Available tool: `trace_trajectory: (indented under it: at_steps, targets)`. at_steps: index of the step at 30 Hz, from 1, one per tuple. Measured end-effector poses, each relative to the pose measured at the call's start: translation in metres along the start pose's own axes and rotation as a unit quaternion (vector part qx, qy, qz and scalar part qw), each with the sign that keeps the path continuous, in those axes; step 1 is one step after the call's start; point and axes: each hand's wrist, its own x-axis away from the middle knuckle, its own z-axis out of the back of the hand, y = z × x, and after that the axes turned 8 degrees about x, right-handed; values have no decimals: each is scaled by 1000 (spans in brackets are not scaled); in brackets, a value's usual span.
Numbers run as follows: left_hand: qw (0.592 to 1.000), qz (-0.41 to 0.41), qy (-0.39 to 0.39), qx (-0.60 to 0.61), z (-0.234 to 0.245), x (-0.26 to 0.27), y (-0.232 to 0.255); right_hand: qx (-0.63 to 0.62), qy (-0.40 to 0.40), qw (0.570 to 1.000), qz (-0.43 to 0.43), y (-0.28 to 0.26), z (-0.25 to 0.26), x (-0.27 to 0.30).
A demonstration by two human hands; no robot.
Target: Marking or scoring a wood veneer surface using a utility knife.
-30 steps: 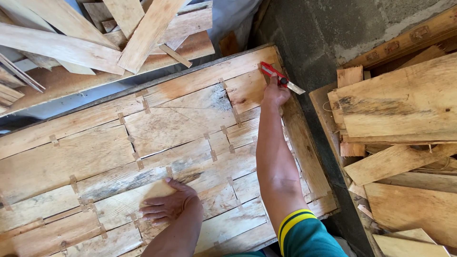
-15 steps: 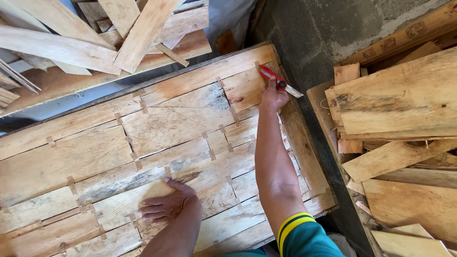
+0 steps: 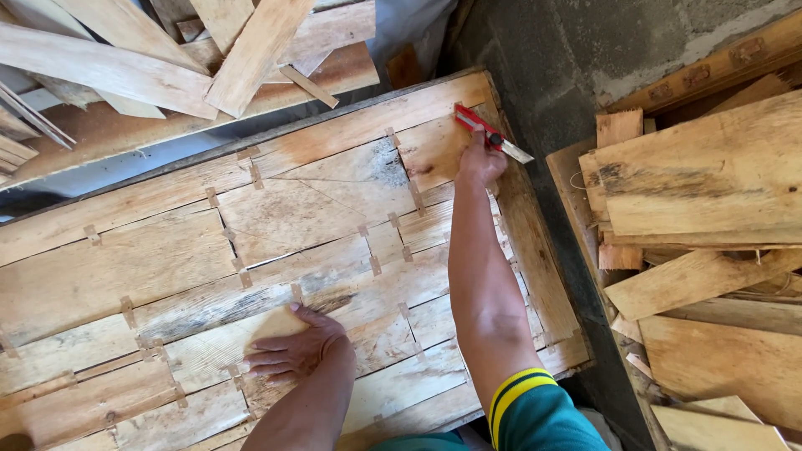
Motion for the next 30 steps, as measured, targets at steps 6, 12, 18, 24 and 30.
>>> trace_trajectory:
  at_steps: [6, 12, 18, 24, 30]
  targets:
    - [1000, 3, -5, 17, -3, -1, 2, -94, -113, 977, -152, -93, -7, 89]
    - [999, -9, 25, 28, -10, -3, -2, -91, -220, 964, -119, -95, -15, 142]
    - [998, -14, 40, 49, -10, -2, -3, -62, -208, 971, -97, -92, -18, 145]
    - [998, -16, 31, 45, -8, -3, -3, -63, -188, 978, -68, -94, -7, 150]
    - [1000, -8, 21, 20, -10, -3, -6, -53, -165, 968, -181, -121, 4, 161]
